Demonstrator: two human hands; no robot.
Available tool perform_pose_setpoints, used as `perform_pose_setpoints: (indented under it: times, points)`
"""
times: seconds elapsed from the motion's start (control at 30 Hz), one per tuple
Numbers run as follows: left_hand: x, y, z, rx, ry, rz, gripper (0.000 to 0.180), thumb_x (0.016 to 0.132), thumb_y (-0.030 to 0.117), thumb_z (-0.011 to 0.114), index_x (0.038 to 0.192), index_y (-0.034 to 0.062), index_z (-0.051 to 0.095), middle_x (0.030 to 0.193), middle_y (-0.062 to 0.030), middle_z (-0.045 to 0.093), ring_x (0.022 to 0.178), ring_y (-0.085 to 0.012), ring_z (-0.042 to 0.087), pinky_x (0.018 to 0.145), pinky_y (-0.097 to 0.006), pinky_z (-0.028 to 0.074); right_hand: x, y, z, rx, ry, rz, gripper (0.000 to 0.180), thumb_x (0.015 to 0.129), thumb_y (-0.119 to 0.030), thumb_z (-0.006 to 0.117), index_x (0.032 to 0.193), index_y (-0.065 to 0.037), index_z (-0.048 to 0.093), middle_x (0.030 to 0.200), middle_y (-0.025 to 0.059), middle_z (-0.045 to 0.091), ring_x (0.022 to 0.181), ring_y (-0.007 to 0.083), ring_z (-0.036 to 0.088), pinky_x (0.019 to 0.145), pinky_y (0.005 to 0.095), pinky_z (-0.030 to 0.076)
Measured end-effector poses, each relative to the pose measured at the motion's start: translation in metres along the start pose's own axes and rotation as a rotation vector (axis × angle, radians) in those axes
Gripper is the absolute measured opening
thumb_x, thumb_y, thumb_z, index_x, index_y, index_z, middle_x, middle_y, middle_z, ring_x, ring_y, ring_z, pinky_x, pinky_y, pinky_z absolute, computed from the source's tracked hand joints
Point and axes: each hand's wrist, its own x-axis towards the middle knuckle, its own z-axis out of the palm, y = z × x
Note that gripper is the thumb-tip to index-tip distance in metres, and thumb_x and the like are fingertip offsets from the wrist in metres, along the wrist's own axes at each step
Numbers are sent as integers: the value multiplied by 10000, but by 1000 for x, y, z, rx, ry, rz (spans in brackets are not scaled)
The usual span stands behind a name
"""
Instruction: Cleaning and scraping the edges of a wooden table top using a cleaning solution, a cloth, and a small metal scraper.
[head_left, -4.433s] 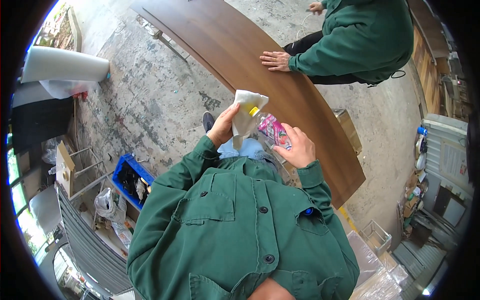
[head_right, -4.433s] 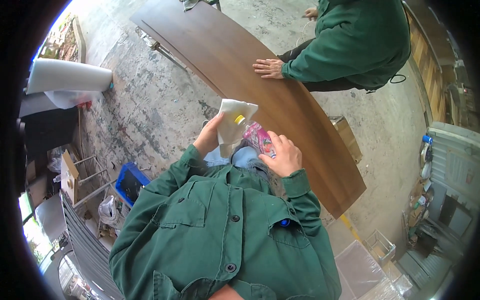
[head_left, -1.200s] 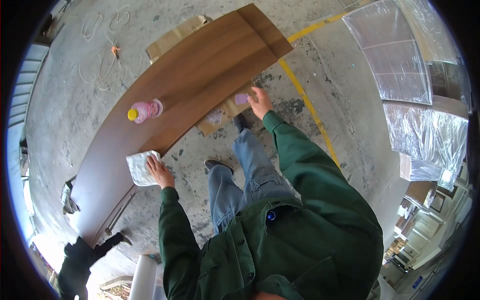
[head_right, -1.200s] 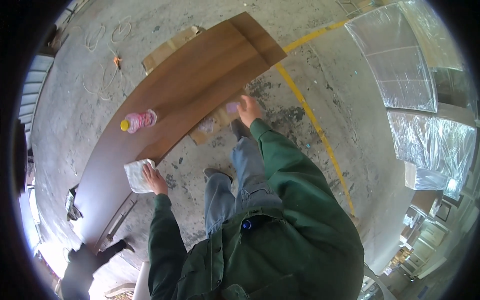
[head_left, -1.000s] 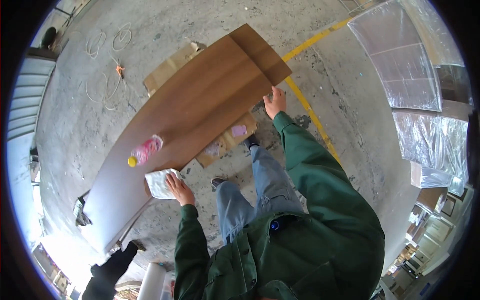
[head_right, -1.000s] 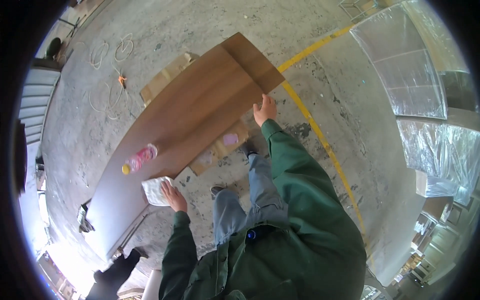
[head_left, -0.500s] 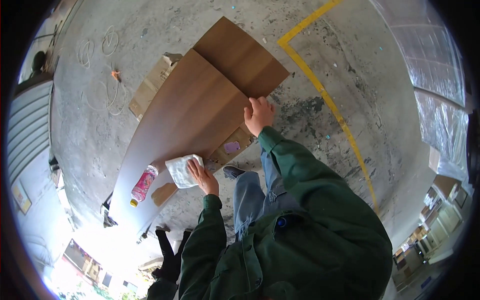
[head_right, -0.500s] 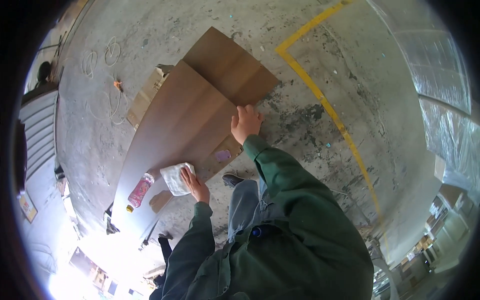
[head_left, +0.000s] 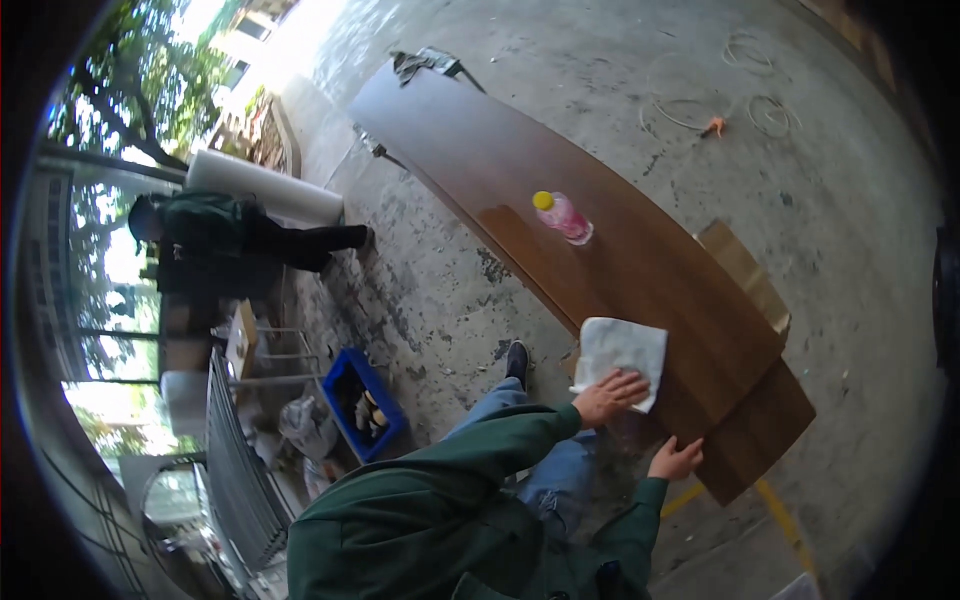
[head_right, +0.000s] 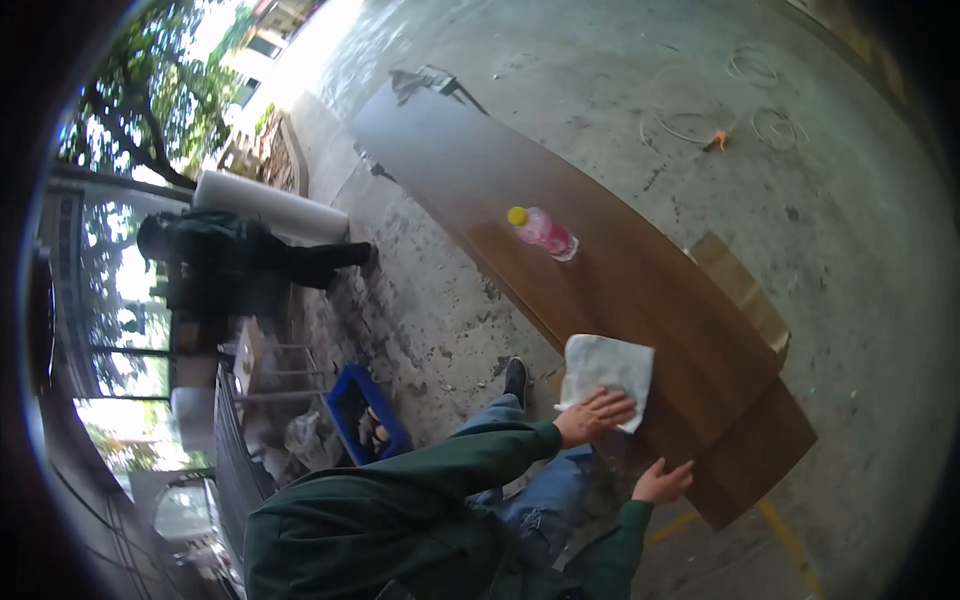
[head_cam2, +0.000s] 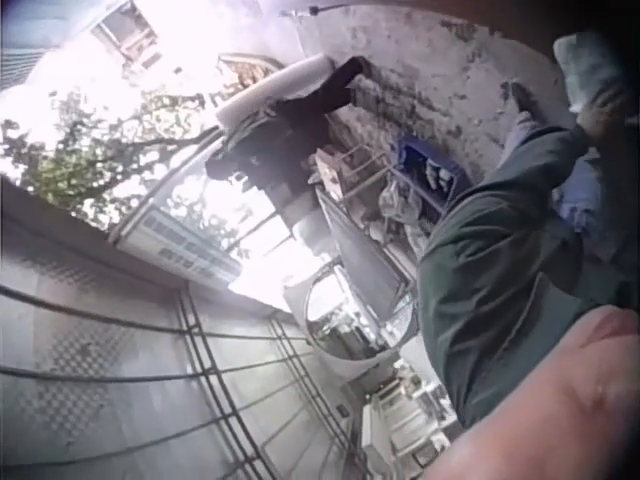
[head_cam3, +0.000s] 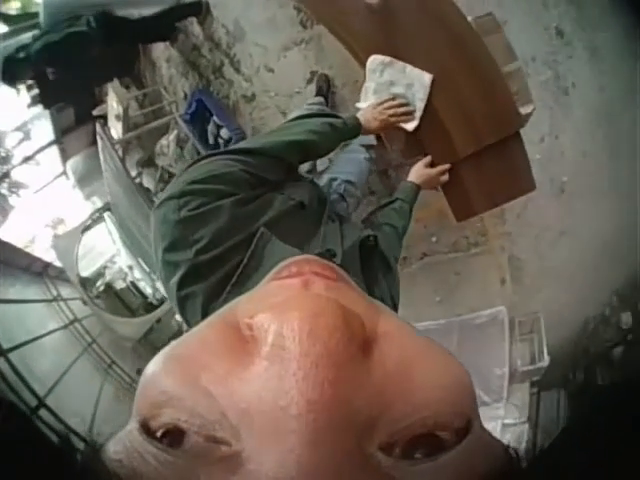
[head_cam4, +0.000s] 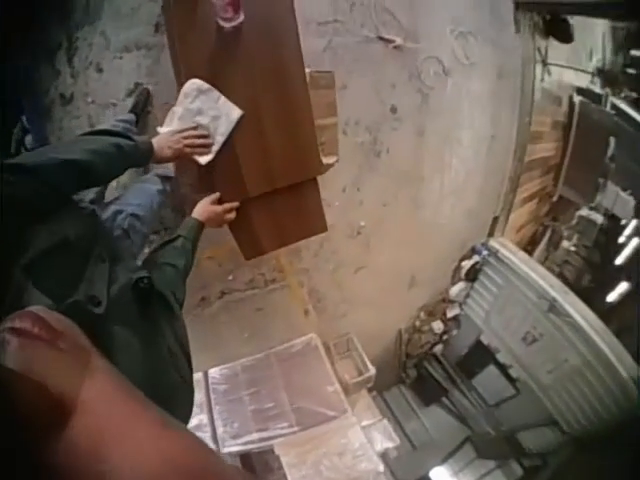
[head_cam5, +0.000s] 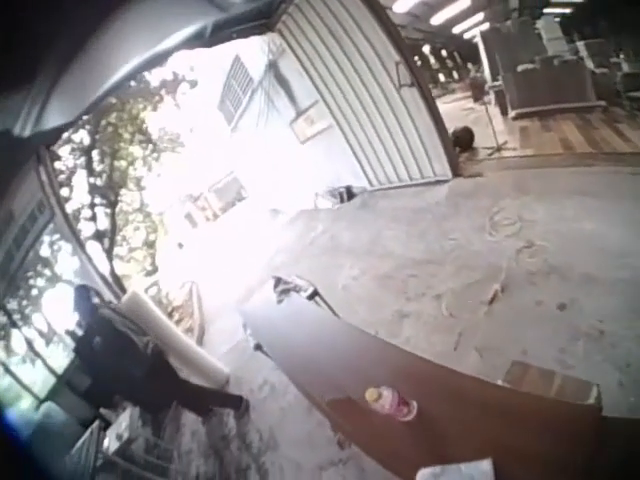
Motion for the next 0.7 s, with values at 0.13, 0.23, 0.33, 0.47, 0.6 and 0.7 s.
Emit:
perform_pose_setpoints:
  times: [0.13, 0.23, 0.33, 0.47, 0.6, 0.7]
  points:
    - [-23, -77, -33, 34, 17, -287, 708, 821, 134, 542, 1489, 171, 310, 1567, -39, 246, 1456, -250, 194, 1184, -478, 134, 1, -13, -10, -111, 55, -80, 716, 789, -254, 719, 1402, -39, 416, 1326, 194, 474, 1156, 397, 509, 912, 512, 433]
    - [-37, -138, -48, 35, 196, -440, 577, 914, 141, 482, 1473, 176, 343, 1554, -34, 278, 1441, -252, 231, 1169, -486, 162, -4, -51, -13, -74, 46, -289, 726, 777, -238, 718, 1404, -38, 411, 1368, 188, 453, 1173, 398, 499, 924, 514, 422]
    - [-48, -197, -71, 39, 270, -517, 575, 931, 167, 477, 1484, 193, 319, 1563, -13, 257, 1447, -228, 220, 1171, -470, 150, -21, -116, -8, -86, -63, -400, 713, 798, -245, 690, 1417, -56, 391, 1449, 142, 396, 1243, 358, 459, 994, 495, 371]
    - [-74, -264, -101, 29, 293, -565, 573, 926, 140, 482, 1476, 186, 328, 1559, -19, 265, 1444, -233, 227, 1168, -478, 162, -46, -195, 12, -153, -223, -441, 692, 825, -273, 663, 1426, -76, 381, 1479, 121, 367, 1285, 326, 439, 1020, 486, 356]
    - [-84, -319, -122, -34, 253, -524, 605, 898, 87, 452, 1482, 178, 321, 1566, -22, 252, 1453, -242, 203, 1177, -497, 155, -39, -207, 43, -274, -210, -397, 633, 828, -337, 647, 1376, -80, 462, 1451, 174, 403, 1226, 378, 496, 946, 514, 428]
    - [-84, -352, -131, 8, 263, -487, 587, 901, 100, 456, 1470, 188, 342, 1567, -24, 248, 1454, -236, 201, 1176, -497, 167, -23, -190, 46, -355, -281, -342, 660, 837, -332, 639, 1398, -48, 439, 1457, 231, 380, 1301, 383, 421, 1032, 453, 385]
